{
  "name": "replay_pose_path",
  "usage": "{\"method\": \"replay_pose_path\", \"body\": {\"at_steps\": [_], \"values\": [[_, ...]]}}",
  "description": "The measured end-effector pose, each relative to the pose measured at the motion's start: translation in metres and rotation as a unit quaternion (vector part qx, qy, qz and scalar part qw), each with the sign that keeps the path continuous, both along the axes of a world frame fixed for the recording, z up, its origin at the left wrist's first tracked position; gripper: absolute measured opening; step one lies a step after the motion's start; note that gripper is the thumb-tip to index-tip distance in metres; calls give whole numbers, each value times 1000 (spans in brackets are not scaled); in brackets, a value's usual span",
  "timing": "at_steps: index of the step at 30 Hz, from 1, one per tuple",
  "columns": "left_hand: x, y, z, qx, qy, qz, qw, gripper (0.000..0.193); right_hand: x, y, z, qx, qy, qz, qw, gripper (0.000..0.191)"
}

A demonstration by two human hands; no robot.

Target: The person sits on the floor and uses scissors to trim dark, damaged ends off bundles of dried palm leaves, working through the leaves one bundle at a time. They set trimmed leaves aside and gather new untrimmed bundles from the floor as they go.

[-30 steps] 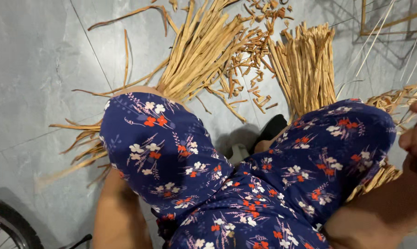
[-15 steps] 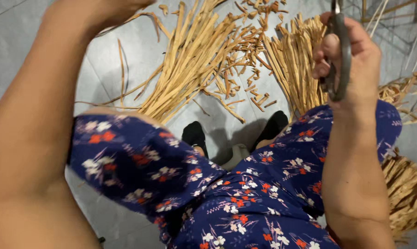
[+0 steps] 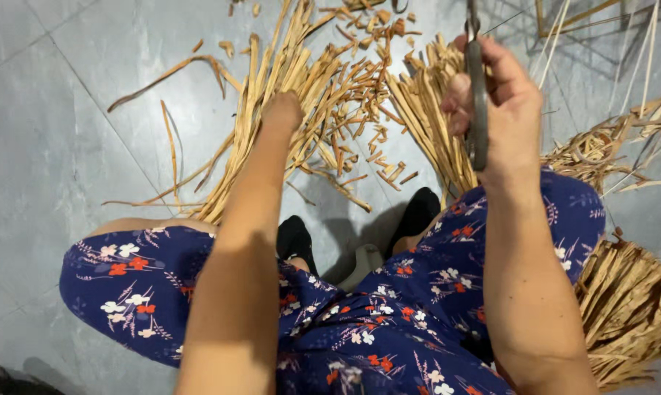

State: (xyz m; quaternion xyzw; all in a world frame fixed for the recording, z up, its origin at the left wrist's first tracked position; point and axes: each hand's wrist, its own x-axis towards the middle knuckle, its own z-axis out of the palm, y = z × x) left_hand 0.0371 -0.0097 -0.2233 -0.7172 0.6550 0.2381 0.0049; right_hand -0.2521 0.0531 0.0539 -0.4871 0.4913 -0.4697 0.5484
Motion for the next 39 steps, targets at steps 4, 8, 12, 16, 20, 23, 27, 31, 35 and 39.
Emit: {"method": "replay_pose_path", "body": {"at_steps": [4,8,12,16,20,23,27,31,35,39], "values": [[-21,13,-4,11,-26,10,1000,32,-10,0,-6,26,32,-22,999,49],[-31,5,2,-65,29,19,997,17,-28,4,-12,25,24,-29,999,54],[-36,-30,44,-62,357,97,927,18,-45,9,-18,37,59,-50,996,59],[-40,-35,118,38,592,107,798,17,-51,17,-25,59,21,-36,997,69],[-36,8,209,-43,518,41,853,27,-50,23,-26,33,84,2,996,64],[-38,42,255,-40,564,14,825,33,-47,36,-22,-28,110,19,993,69],[-60,77,272,1,653,3,757,41,-38,53,-12,-79,87,73,990,79],[-76,99,272,60,732,10,678,44,-28,62,-4,-119,94,73,986,81],[-83,104,272,58,746,46,661,38,-28,62,0,-132,152,62,978,78],[-88,103,270,11,749,124,651,32,-22,62,-5,-90,128,62,986,75]]}}
